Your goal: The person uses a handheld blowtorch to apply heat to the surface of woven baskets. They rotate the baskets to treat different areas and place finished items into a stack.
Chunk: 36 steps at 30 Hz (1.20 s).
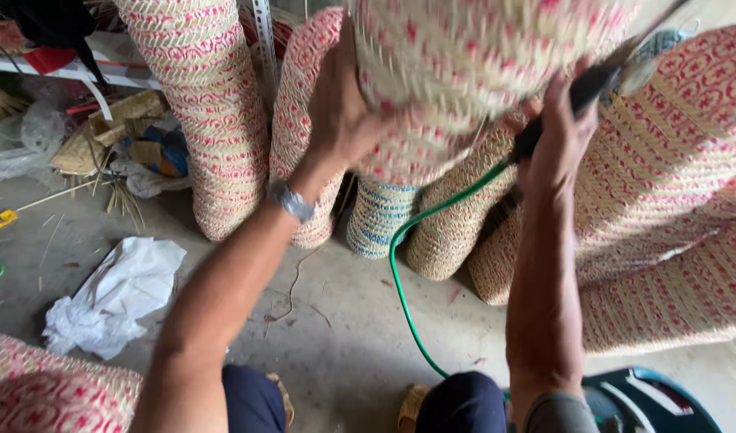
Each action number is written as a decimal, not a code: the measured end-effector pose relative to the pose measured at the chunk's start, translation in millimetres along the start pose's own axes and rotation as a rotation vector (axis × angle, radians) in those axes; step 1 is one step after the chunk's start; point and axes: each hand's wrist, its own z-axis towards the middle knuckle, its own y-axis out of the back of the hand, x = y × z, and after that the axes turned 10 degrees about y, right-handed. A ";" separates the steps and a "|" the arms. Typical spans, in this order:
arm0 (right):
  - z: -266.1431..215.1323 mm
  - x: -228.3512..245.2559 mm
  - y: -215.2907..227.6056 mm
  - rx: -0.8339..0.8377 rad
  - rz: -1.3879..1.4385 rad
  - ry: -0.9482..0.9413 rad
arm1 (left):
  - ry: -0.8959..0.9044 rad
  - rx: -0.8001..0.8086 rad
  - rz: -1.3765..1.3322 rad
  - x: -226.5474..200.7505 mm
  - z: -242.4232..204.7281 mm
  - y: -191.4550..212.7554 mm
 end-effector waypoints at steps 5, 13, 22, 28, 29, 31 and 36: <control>-172.0 -23.5 53.8 -0.098 0.076 -0.236 | 0.276 0.039 0.066 -37.9 -173.5 -5.9; -402.2 -36.8 119.2 -0.154 -0.108 -0.691 | 0.850 0.261 0.105 -1.4 -413.5 4.0; -418.1 14.2 189.6 -0.154 -0.193 -0.673 | 1.476 0.435 0.187 53.1 -633.6 5.9; -370.8 60.7 189.7 -0.131 -0.117 -0.567 | 1.461 0.527 0.075 70.4 -671.4 -5.6; -363.4 65.5 190.4 -0.120 -0.143 -0.562 | 1.472 0.517 0.052 72.2 -672.5 -9.5; -345.4 66.6 191.5 -0.080 -0.191 -0.528 | 1.601 0.479 -0.048 76.8 -668.5 -24.4; -318.3 47.2 189.5 0.035 -0.244 -0.494 | 1.526 0.311 -0.022 82.9 -670.0 -47.8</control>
